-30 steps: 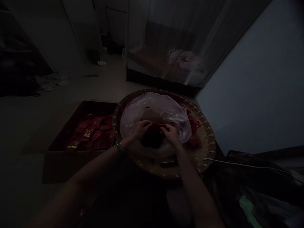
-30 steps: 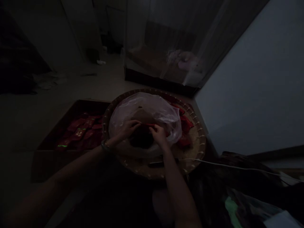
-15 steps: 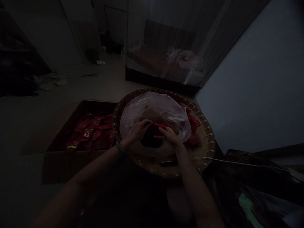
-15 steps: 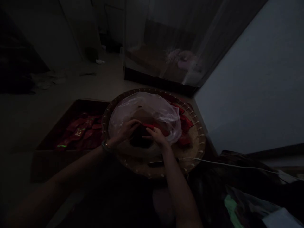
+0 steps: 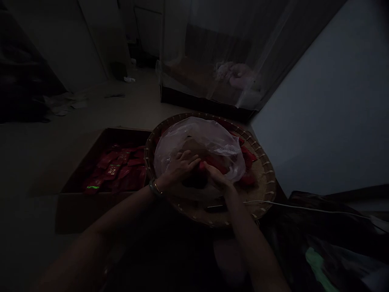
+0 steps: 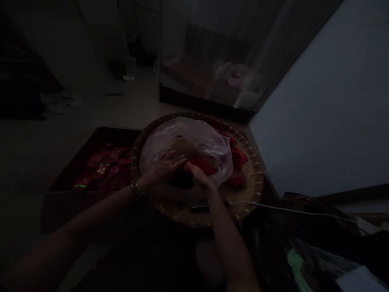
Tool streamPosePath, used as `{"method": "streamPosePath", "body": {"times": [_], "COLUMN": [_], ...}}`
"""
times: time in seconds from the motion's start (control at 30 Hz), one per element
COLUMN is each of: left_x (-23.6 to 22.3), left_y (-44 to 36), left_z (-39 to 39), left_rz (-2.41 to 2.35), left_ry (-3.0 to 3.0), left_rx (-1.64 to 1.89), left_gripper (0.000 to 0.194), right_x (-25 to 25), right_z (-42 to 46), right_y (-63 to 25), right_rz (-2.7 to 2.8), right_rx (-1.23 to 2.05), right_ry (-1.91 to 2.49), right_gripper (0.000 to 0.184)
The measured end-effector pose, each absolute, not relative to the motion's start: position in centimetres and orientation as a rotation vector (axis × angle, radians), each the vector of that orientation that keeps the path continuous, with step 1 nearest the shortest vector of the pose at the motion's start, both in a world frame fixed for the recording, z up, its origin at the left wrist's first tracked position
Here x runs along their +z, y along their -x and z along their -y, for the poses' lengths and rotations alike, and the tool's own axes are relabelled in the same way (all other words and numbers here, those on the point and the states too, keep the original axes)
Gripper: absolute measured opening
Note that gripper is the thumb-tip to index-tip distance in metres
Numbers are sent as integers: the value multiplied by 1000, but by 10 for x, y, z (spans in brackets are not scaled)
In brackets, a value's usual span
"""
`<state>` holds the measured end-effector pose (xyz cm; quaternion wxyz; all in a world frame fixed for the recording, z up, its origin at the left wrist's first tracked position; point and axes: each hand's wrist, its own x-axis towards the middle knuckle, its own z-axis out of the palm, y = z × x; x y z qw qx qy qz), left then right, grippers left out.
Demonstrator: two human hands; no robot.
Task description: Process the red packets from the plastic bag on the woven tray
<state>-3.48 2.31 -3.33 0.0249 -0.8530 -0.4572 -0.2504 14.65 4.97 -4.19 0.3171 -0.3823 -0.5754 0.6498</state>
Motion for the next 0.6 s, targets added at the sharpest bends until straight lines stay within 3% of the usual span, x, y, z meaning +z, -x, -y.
{"method": "streamPosePath", "body": {"times": [0.27, 0.6], "left_x": [-42, -40], "left_y": [52, 48], "left_z": [-37, -33], "left_rz": [1492, 1492], "left_ry": [2869, 2900], "left_rx": [-944, -878], "left_gripper": [48, 47], "right_x": [-36, -26], "right_z": [-46, -41], "right_y": [-149, -147], "right_rz": [1650, 1708], "right_rx": [1607, 1622], "right_ry": [1111, 1117], "right_gripper": [35, 31]}}
